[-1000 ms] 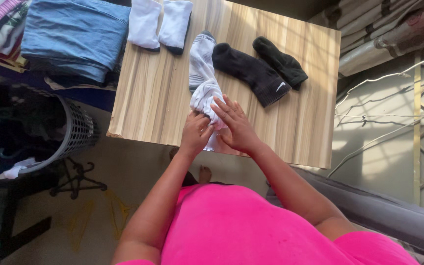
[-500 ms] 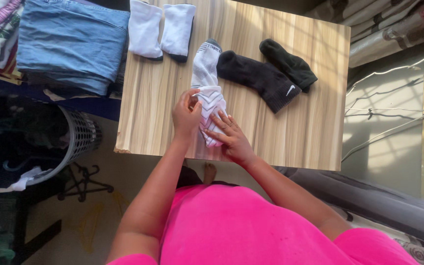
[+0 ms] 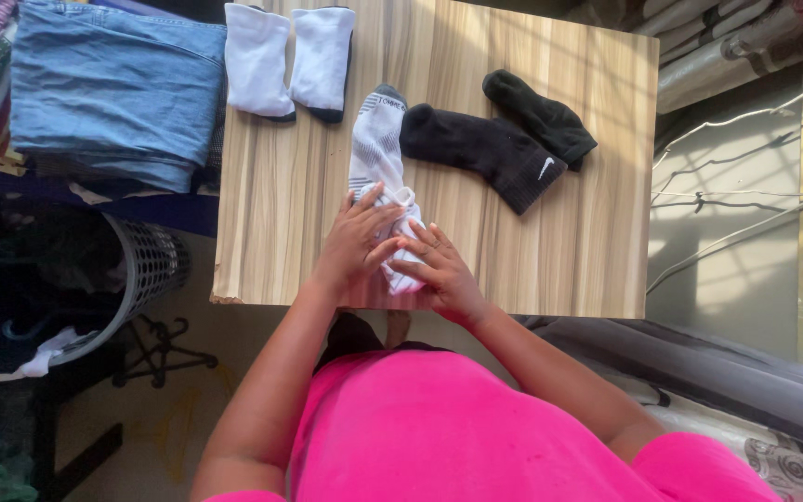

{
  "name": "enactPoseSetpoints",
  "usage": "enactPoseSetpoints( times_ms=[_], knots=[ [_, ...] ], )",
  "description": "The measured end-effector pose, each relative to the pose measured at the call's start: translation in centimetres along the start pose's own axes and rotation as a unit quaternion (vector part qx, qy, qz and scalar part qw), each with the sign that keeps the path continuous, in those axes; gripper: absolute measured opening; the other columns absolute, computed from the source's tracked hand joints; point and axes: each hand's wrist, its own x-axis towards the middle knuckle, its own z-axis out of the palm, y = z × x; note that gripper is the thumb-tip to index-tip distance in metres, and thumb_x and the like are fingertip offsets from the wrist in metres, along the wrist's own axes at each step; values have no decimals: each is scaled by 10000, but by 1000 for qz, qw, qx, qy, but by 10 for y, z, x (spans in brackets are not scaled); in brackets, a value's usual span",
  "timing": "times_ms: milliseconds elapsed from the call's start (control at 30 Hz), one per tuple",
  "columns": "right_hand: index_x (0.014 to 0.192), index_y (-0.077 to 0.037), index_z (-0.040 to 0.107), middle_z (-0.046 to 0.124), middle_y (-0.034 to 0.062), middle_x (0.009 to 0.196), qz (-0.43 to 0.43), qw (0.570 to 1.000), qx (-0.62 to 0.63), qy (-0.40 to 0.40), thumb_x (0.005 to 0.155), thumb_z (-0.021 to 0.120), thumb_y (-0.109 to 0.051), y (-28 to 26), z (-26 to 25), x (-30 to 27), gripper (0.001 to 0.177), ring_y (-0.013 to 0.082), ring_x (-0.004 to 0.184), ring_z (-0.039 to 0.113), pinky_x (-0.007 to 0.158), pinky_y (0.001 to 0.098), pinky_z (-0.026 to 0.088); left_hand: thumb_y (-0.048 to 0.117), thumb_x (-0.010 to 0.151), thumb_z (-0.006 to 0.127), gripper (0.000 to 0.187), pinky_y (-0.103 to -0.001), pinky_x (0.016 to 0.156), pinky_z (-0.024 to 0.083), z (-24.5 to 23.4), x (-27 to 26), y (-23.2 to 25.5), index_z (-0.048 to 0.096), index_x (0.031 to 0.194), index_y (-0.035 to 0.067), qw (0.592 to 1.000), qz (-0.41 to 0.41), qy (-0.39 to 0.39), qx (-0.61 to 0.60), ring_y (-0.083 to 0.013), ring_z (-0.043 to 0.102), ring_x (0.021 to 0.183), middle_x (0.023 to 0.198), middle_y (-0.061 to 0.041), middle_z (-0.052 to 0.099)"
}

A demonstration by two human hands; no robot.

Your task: The person folds several pairs of socks on a wooden table. They pick up each sock, turn it inside out to check for holes, and then fold it neatly before placing it in a pile.

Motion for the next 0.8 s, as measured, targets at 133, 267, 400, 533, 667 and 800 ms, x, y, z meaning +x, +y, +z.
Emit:
enactPoseSetpoints(
  times_ms=[133,267,400,533,667,800],
  knots=[
    [1296,-125,669,648,88,1410,79,991,102,36,896,691,-18,-17,-21,4,414,306,1436,512,1244,468,308,507,949,639,554,-548,1266,179,-1,-16,-4,675,1330,108,997,-13,2,-73,-364,454,1471,1332,-97,690],
    [1255,-62,640,688,79,1182,188,943,243,127,970,652,-18,-10,-26,34,289,183,1124,631,990,315,499,409,876,775,547,-464,1142,394,6,-32,-2,688,1316,95,976,-123,44,-172,-250,658,1226,1225,-111,742],
    [1137,-38,652,682,39,997,200,941,192,196,964,679,-55,20,-14,85,176,82,885,624,777,248,522,314,866,850,593,-294,924,567,17,-32,-7,642,1359,59,918,-252,159,-262,-129,697,1056,1155,-90,760],
    [1090,-27,634,691,34,951,229,939,168,196,949,721,-122,59,15,123,191,77,841,607,749,240,513,300,826,848,716,-264,852,562,2,-28,-2,503,1397,38,883,-243,213,-341,-112,674,1022,1111,-52,702],
    [1090,-27,664,712,27,950,300,899,254,193,980,728,-164,95,35,131,187,78,847,634,752,248,531,261,813,840,579,-281,828,507,-2,-31,-4,599,1223,-70,936,-211,251,-130,-143,626,963,1042,-110,677],
    [1211,-27,657,714,23,1030,347,788,479,169,1013,685,-174,114,34,121,248,87,902,647,794,249,532,161,1047,631,175,-230,799,517,16,-44,-38,677,1102,1,854,-308,259,-330,-59,619,876,952,-8,700]
  ],
)
